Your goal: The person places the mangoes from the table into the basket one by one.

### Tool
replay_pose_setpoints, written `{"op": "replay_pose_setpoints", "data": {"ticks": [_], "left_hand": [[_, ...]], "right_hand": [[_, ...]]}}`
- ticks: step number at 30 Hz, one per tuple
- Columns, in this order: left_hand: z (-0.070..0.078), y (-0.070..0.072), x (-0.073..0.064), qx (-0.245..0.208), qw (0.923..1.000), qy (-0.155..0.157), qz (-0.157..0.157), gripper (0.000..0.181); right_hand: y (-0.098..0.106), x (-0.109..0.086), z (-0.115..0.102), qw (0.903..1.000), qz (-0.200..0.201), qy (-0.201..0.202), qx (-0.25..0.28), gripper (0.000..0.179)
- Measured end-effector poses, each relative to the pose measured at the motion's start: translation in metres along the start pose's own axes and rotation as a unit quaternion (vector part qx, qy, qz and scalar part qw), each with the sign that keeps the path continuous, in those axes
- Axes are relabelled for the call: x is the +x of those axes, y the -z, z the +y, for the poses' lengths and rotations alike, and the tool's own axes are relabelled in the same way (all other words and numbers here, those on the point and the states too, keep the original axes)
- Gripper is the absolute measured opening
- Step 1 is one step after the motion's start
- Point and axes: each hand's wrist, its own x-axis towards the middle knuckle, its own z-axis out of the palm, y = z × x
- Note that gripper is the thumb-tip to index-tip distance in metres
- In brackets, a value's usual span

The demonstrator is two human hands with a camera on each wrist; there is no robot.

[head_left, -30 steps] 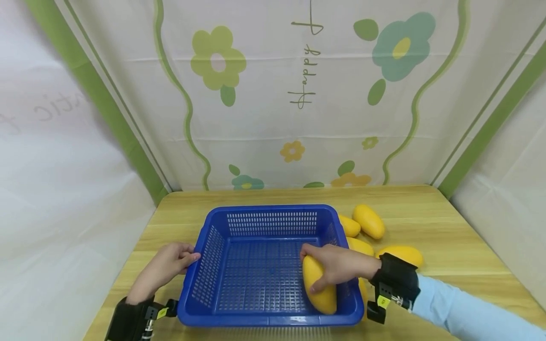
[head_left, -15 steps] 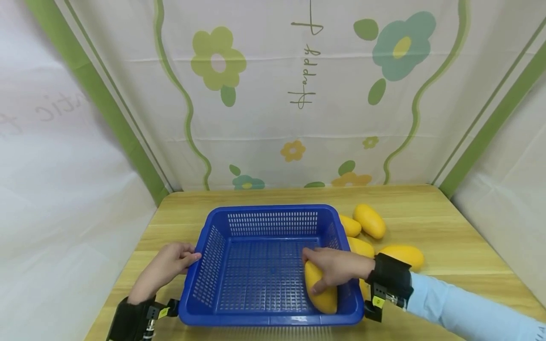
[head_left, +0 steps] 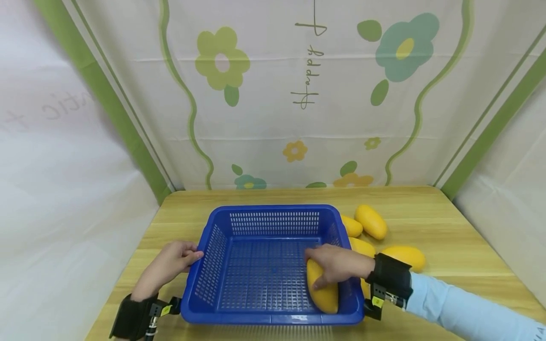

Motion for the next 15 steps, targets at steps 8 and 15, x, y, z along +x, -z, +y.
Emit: {"op": "replay_pose_setpoints", "data": {"ticks": [8,15], "left_hand": [[-0.0009,0.0000,0.0006,0.006,1.0000,-0.005,0.001,0.028],[-0.0018,-0.0003,0.0009,0.002,1.0000,-0.001,0.001,0.027]], "right_hand": [[-0.0032,-0.0005,-0.0018,0.9989,0.018,0.011,-0.042,0.059],[-0.0030,-0.0006,-0.0028,0.9988,0.012,-0.005,-0.048,0.052]]}}
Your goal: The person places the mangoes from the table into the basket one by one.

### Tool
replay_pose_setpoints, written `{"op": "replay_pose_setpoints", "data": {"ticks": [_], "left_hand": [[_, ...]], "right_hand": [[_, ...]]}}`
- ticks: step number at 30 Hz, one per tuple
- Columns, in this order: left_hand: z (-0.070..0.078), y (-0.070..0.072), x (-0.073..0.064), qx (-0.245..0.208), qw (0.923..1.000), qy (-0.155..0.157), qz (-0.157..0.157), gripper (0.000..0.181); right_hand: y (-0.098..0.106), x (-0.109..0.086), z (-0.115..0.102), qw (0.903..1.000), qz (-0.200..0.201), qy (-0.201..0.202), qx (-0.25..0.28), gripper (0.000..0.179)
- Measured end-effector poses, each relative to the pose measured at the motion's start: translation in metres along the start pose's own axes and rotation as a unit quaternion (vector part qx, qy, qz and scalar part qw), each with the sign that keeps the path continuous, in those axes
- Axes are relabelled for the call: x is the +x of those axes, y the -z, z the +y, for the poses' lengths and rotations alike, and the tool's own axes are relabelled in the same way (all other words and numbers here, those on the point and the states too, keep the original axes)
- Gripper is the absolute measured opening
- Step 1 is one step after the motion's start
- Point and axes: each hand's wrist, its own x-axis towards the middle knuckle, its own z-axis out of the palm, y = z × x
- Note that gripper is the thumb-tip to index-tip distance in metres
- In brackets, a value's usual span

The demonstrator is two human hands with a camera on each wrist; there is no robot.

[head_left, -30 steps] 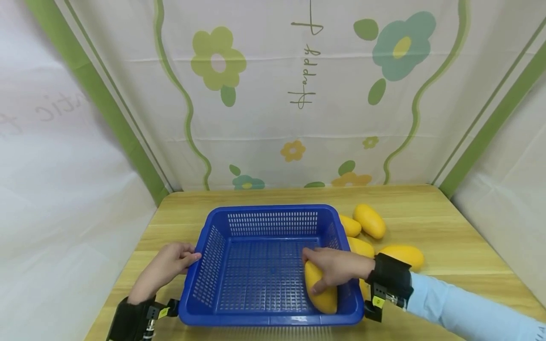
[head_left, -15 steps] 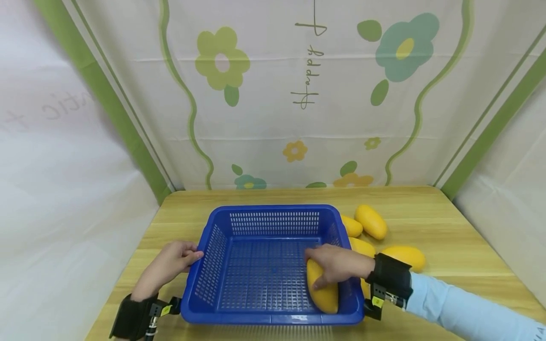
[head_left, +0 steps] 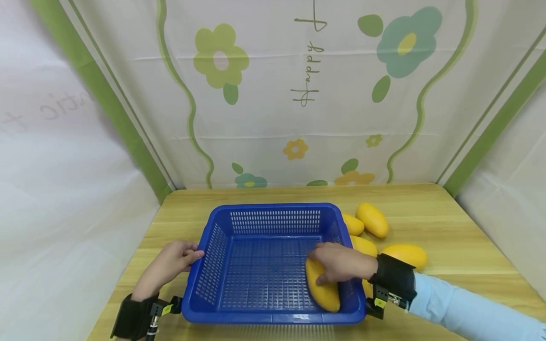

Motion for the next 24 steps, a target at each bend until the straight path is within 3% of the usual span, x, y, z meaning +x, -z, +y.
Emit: {"op": "replay_pose_setpoints", "data": {"ticks": [6,11,16,24], "left_hand": [[-0.001,0.001,0.000,-0.002,0.9999,-0.013,-0.006,0.027],[-0.001,0.001,0.000,0.000,0.9998,-0.016,-0.008,0.027],[-0.001,0.001,0.001,0.003,1.0000,-0.003,-0.004,0.026],[-0.001,0.001,0.003,0.008,1.0000,0.000,-0.002,0.026]], "right_hand": [[0.004,-0.006,0.002,0.9999,0.010,0.001,0.009,0.043],[0.009,-0.015,0.007,0.9976,0.036,0.045,0.038,0.038],[0.013,-0.025,0.015,0.9902,0.075,0.093,0.073,0.039],[0.016,-0.037,0.025,0.9771,0.101,0.104,0.156,0.043]]}}
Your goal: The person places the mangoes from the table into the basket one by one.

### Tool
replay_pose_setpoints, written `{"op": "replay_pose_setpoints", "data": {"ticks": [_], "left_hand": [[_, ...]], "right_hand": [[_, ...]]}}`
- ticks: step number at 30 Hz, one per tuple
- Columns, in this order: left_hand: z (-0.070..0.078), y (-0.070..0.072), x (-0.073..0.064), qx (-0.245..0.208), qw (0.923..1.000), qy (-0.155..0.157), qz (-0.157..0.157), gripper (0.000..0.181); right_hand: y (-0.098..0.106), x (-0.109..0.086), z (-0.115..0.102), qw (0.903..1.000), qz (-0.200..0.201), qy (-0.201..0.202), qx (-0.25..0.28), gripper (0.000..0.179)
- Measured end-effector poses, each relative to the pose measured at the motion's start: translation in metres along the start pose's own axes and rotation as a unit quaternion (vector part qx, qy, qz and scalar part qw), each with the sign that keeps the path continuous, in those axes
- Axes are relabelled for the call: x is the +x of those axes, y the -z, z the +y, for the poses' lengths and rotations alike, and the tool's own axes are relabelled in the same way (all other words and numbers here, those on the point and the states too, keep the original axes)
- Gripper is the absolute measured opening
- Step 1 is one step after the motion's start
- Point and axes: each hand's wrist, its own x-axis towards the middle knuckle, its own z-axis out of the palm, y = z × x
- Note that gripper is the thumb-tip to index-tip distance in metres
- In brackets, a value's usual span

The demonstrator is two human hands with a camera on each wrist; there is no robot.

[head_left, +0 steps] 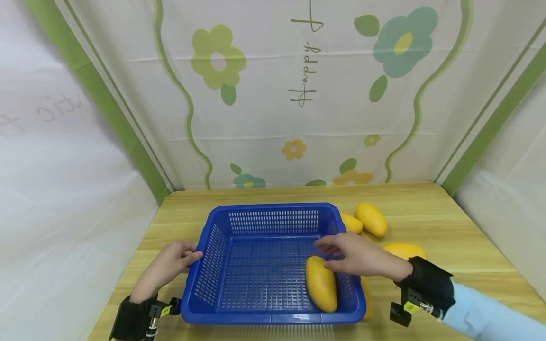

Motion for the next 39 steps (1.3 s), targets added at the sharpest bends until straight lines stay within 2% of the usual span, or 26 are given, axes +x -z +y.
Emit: {"op": "replay_pose_setpoints", "data": {"ticks": [5,12,20,31,39], "left_hand": [[0.000,0.001,0.000,-0.003,1.0000,-0.003,-0.003,0.027],[0.000,0.003,-0.001,-0.009,0.9999,-0.005,-0.004,0.027],[0.003,0.004,-0.001,-0.007,1.0000,-0.003,0.002,0.028],[0.004,0.005,-0.002,-0.007,0.9999,-0.011,0.001,0.030],[-0.002,0.001,-0.002,-0.019,0.9998,-0.004,-0.010,0.031]], "right_hand": [[0.002,-0.007,0.003,0.9991,0.033,0.010,0.026,0.046],[0.007,-0.020,0.001,0.9968,0.070,0.013,0.034,0.049],[0.010,-0.035,0.004,0.9902,0.094,-0.037,0.096,0.052],[0.014,-0.054,0.015,0.9810,0.143,-0.041,0.125,0.045],[0.009,-0.067,0.034,0.9705,0.138,-0.078,0.181,0.048]]}}
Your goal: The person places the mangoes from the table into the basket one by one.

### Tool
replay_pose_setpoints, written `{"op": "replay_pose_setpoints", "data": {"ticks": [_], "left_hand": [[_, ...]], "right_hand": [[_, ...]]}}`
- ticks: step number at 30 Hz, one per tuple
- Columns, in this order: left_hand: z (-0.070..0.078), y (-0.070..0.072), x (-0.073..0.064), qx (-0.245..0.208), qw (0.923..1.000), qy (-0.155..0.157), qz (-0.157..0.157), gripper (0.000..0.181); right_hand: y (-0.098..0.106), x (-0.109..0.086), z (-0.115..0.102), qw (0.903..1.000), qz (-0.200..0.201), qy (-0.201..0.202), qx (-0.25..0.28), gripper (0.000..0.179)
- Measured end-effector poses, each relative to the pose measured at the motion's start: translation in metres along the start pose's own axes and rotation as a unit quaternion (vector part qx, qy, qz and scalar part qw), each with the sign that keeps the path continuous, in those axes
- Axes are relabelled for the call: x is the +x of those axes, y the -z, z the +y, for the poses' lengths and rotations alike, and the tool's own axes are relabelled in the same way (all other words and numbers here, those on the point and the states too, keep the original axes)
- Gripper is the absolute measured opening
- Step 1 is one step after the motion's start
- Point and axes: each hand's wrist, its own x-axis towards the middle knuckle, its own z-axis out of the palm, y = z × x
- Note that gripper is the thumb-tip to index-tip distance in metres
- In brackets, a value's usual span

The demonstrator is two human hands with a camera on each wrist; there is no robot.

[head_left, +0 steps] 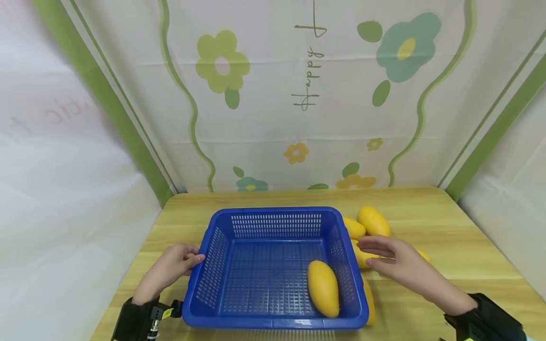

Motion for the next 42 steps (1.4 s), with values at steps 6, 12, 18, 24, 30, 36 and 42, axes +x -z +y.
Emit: {"op": "replay_pose_setpoints", "data": {"ticks": [6,12,18,24,30,36,42], "left_hand": [[-0.002,0.000,0.000,-0.007,0.9999,-0.003,-0.008,0.033],[-0.001,0.000,0.000,-0.011,0.9999,-0.003,-0.008,0.033],[-0.002,-0.001,0.001,-0.009,0.9999,-0.004,-0.006,0.033],[-0.003,0.000,0.002,0.002,0.9999,-0.011,-0.004,0.032],[-0.001,0.001,0.002,0.001,0.9999,-0.011,-0.005,0.031],[-0.001,0.000,0.002,0.000,1.0000,-0.008,-0.001,0.029],[0.000,-0.001,0.002,-0.006,1.0000,-0.007,-0.004,0.028]], "right_hand": [[0.001,-0.004,0.014,0.9995,-0.012,-0.030,0.003,0.048],[0.000,-0.004,0.027,0.9984,-0.022,-0.050,0.008,0.046],[-0.003,-0.003,0.036,0.9959,-0.046,-0.074,0.025,0.047],[-0.006,0.000,0.044,0.9927,-0.064,-0.099,0.026,0.052],[-0.011,0.001,0.052,0.9892,-0.082,-0.120,0.021,0.058],[-0.018,0.003,0.058,0.9881,-0.090,-0.124,0.006,0.061],[-0.027,0.006,0.061,0.9880,-0.080,-0.131,-0.013,0.058]]}}
